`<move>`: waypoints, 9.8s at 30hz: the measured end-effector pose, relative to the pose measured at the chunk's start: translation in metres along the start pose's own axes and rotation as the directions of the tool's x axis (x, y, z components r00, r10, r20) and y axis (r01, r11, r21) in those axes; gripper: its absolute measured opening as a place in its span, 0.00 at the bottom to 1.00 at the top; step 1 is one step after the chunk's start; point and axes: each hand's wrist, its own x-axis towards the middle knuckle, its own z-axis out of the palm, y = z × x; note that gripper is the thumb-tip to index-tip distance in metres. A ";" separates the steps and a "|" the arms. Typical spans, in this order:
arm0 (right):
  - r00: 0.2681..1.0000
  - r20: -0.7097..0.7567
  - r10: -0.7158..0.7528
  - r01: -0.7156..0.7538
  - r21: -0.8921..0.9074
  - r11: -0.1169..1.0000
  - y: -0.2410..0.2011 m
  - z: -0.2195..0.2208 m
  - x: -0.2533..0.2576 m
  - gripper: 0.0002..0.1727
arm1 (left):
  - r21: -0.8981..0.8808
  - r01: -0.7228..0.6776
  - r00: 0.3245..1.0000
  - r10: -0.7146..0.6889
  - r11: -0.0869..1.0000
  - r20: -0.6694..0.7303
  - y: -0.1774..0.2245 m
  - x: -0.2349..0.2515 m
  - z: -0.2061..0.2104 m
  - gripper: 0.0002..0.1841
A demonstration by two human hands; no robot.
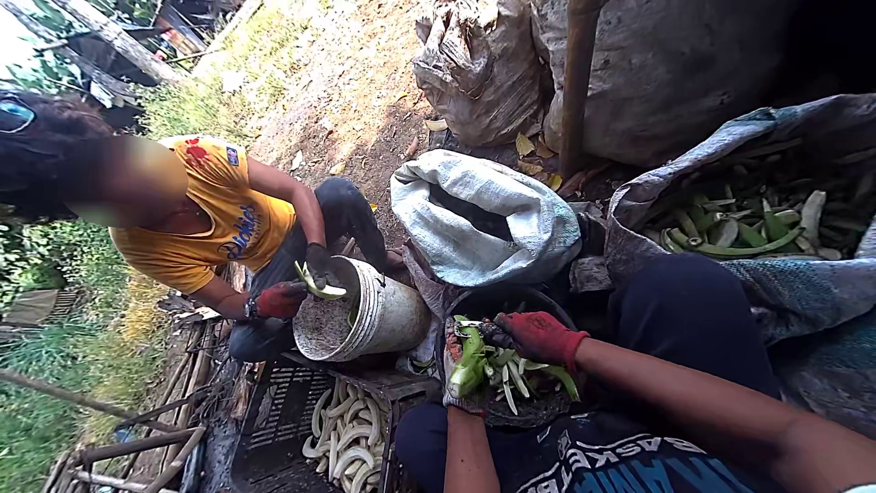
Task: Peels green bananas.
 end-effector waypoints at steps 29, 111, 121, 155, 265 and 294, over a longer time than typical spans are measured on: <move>0.998 0.064 0.026 -0.040 0.229 0.973 0.003 0.020 -0.028 0.22 | -0.248 -0.238 0.918 0.134 0.939 -0.374 -0.090 0.079 -0.009 0.28; 0.990 -0.073 -0.123 0.112 -0.139 0.984 0.018 -0.003 -0.033 0.20 | -0.695 0.197 0.920 0.114 0.692 0.374 -0.079 0.061 -0.006 0.34; 0.995 -0.075 -0.065 0.053 -0.147 0.988 0.024 -0.023 -0.004 0.19 | -0.630 0.068 0.880 0.251 0.773 0.403 -0.068 0.038 -0.004 0.30; 0.914 -0.133 -0.382 0.355 -0.191 0.915 0.037 0.033 -0.021 0.22 | -0.869 0.292 0.936 0.067 0.400 0.345 -0.093 0.085 -0.025 0.22; 0.972 -0.151 0.178 -0.177 0.020 0.984 -0.013 -0.011 0.006 0.22 | -0.632 -0.186 0.911 0.374 0.752 0.176 -0.070 0.054 0.003 0.34; 0.980 0.023 -0.198 0.188 0.214 0.958 0.017 0.005 -0.027 0.21 | -0.838 0.061 0.915 0.306 0.542 0.264 -0.056 0.049 -0.008 0.26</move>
